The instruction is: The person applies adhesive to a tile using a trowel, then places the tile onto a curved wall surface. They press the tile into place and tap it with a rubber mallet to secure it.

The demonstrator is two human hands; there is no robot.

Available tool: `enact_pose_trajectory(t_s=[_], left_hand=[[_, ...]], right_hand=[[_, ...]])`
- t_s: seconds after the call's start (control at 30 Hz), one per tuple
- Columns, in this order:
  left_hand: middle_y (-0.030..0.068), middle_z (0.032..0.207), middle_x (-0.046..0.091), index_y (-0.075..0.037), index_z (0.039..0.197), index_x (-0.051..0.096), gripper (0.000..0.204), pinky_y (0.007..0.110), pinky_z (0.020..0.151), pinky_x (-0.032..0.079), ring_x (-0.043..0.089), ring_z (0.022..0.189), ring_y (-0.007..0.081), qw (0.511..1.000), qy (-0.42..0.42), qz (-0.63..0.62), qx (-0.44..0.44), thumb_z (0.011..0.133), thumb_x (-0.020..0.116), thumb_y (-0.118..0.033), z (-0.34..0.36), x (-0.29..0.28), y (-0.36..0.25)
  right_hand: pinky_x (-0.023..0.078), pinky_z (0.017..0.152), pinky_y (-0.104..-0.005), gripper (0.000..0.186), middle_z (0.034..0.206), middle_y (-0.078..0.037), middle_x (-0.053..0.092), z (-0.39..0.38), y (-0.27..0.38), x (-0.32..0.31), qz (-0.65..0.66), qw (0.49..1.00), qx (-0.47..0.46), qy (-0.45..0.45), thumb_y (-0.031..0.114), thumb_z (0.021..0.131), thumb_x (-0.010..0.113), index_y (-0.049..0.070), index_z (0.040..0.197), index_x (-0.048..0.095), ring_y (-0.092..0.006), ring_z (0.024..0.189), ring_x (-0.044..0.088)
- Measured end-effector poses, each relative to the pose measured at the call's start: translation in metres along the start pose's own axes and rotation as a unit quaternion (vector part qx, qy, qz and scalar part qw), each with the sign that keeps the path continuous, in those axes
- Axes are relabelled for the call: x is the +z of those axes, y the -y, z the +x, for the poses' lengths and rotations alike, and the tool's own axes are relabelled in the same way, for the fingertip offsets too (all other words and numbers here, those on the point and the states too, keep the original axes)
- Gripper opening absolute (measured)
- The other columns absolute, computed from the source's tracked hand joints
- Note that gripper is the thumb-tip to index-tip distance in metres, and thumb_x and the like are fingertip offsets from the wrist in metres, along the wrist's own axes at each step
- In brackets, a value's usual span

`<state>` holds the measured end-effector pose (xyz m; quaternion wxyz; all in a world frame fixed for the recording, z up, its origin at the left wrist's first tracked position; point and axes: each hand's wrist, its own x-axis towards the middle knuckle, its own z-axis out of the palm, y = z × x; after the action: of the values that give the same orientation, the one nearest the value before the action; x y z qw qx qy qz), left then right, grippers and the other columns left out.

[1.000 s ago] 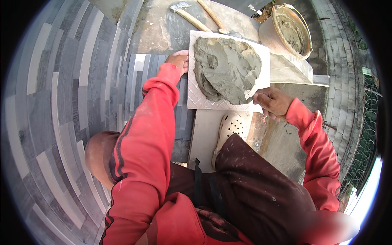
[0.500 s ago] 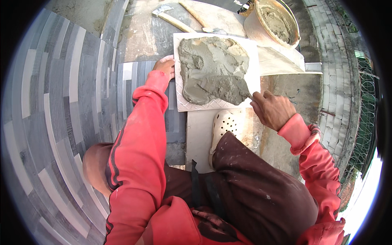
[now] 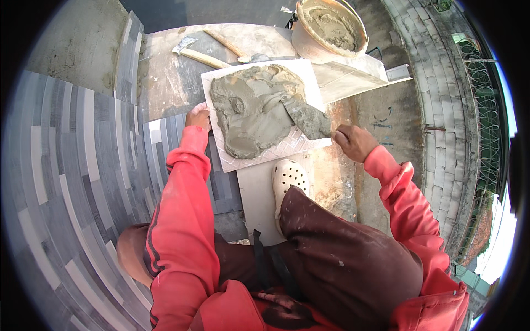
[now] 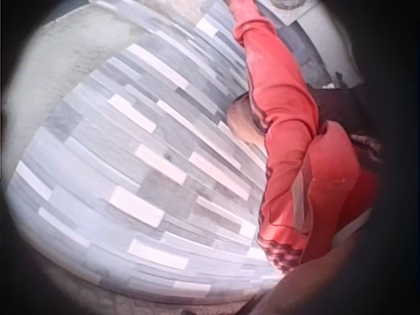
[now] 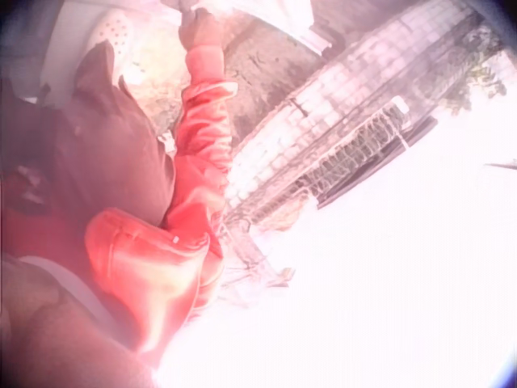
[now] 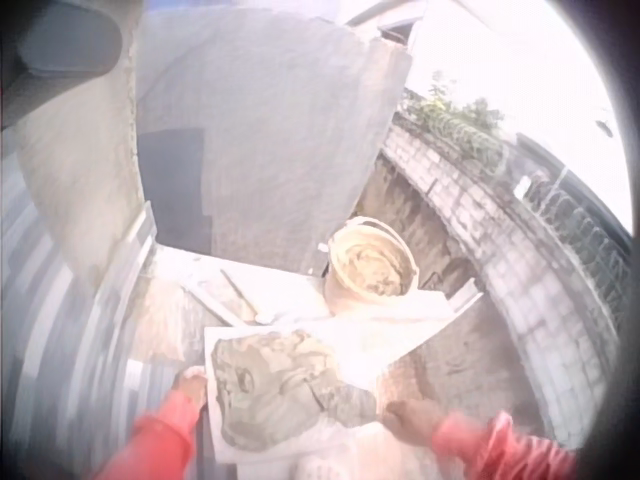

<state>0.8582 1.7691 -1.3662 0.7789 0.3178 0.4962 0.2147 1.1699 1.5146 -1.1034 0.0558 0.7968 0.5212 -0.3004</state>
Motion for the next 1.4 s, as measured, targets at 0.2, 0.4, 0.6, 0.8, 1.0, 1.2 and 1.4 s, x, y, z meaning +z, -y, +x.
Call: enact_pose_trajectory(t_s=[0.2, 0.4, 0.6, 0.8, 1.0, 1.2, 1.4], left_hand=[[0.0108, 0.112, 0.068, 0.0, 0.131, 0.056, 0.036, 0.037, 0.083, 0.057, 0.069, 0.096, 0.0224, 0.994, -0.034, 0.1, 0.033, 0.095, 0.05, -0.004, 0.025, -0.002, 0.013], [0.0094, 0.11, 0.072, 0.004, 0.12, 0.066, 0.032, 0.03, 0.091, 0.049, 0.065, 0.099, 0.016, 0.982, -0.07, 0.148, 0.096, 0.096, 0.055, -0.013, 0.037, 0.005, 0.03], [0.0098, 0.11, 0.072, 0.004, 0.12, 0.066, 0.032, 0.031, 0.091, 0.049, 0.065, 0.1, 0.0163, 0.976, -0.083, 0.175, 0.104, 0.095, 0.055, -0.012, 0.023, 0.028, 0.021], [0.0098, 0.109, 0.071, 0.004, 0.124, 0.064, 0.033, 0.03, 0.086, 0.051, 0.066, 0.096, 0.0156, 0.991, -0.053, 0.102, 0.074, 0.096, 0.054, -0.011, 0.029, 0.014, 0.031], [0.0064, 0.11, 0.068, -0.004, 0.129, 0.058, 0.032, 0.033, 0.081, 0.056, 0.067, 0.094, 0.0179, 0.993, 0.001, 0.085, 0.086, 0.1, 0.051, -0.011, 0.033, 0.006, 0.019], [0.008, 0.11, 0.068, -0.002, 0.13, 0.058, 0.033, 0.033, 0.079, 0.056, 0.068, 0.092, 0.0188, 0.988, -0.016, 0.127, 0.088, 0.098, 0.051, -0.011, 0.035, 0.006, 0.022], [0.01, 0.109, 0.072, 0.003, 0.125, 0.064, 0.035, 0.03, 0.09, 0.049, 0.065, 0.099, 0.0158, 0.985, -0.032, 0.132, 0.106, 0.096, 0.054, -0.013, 0.042, -0.003, 0.022]], right_hand=[[0.054, 0.07, -0.0541, 0.034, 0.089, -0.027, 0.068, -0.006, 0.031, -0.003, -0.107, 0.993, 0.022, -0.042, 0.036, 0.101, 0.049, 0.004, 0.102, 0.061, -0.0462, 0.08, 0.067], [0.055, 0.072, -0.0542, 0.035, 0.089, -0.026, 0.069, 0.035, 0.017, 0.008, -0.148, 0.984, 0.074, -0.059, 0.036, 0.102, 0.046, 0.004, 0.107, 0.059, -0.0453, 0.081, 0.069], [0.054, 0.077, -0.0536, 0.039, 0.092, -0.026, 0.07, 0.043, -0.008, 0.007, -0.1, 0.982, 0.142, -0.074, 0.039, 0.102, 0.046, 0.004, 0.111, 0.061, -0.0459, 0.086, 0.068], [0.054, 0.049, -0.0405, 0.041, 0.073, -0.014, 0.065, 0.025, -0.011, -0.004, 0.233, 0.95, 0.199, 0.06, 0.038, 0.102, 0.046, 0.001, 0.101, 0.064, -0.0268, 0.058, 0.068], [0.045, 0.039, -0.0328, 0.04, 0.066, -0.007, 0.058, 0.01, -0.013, -0.029, 0.29, 0.943, 0.163, 0.033, 0.037, 0.101, 0.047, 0.0, 0.097, 0.064, -0.0158, 0.046, 0.055], [0.042, 0.039, -0.0301, 0.044, 0.07, -0.005, 0.056, 0.031, -0.035, -0.028, 0.513, 0.825, 0.232, 0.039, 0.044, 0.103, 0.046, 0.002, 0.106, 0.058, -0.0128, 0.046, 0.05], [0.044, 0.04, -0.0307, 0.044, 0.071, -0.006, 0.057, 0.071, -0.027, -0.009, 0.567, 0.781, 0.241, 0.104, 0.043, 0.104, 0.045, 0.001, 0.104, 0.059, -0.0133, 0.046, 0.05]])
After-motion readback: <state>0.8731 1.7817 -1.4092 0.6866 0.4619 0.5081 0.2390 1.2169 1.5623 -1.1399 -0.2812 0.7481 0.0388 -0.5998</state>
